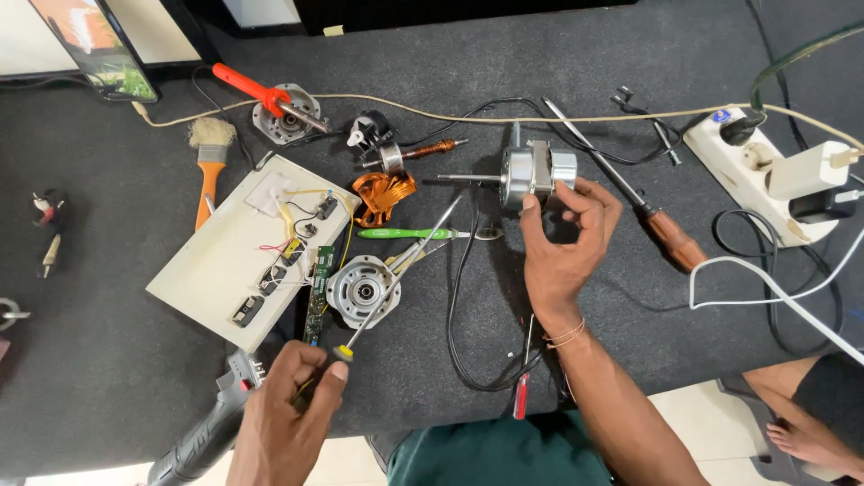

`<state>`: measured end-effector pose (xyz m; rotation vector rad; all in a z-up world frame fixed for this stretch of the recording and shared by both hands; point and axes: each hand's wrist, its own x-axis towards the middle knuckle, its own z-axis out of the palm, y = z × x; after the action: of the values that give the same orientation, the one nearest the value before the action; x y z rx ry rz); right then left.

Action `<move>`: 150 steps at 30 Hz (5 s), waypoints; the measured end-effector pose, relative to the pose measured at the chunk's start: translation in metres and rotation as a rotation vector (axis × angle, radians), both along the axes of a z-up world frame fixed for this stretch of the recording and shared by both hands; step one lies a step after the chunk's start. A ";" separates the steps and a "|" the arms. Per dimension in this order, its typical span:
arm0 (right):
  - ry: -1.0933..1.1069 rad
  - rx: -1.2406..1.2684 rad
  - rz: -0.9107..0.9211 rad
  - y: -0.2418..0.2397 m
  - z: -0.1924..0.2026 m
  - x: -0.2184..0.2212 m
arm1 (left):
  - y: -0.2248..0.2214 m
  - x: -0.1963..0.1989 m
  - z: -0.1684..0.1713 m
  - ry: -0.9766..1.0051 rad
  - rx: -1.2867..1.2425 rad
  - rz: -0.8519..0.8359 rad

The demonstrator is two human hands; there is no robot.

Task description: Tightening screws and assembling the housing of a small electric motor on a workbench.

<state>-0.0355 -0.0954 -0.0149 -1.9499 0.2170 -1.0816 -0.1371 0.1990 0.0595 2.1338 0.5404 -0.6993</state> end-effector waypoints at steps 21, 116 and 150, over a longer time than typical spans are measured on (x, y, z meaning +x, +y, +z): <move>0.011 -0.005 0.007 -0.002 -0.001 -0.002 | -0.059 -0.008 -0.053 -0.552 0.293 -0.372; -0.008 0.026 -0.005 -0.011 -0.013 0.003 | -0.351 0.184 0.043 -1.773 -0.140 -0.802; -0.026 0.060 0.051 -0.006 -0.007 -0.001 | -0.066 0.163 -0.018 -1.173 -0.622 0.659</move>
<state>-0.0363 -0.1009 -0.0216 -1.8773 0.1820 -1.0551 0.0254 0.1335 0.0419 1.3027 0.2576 0.6768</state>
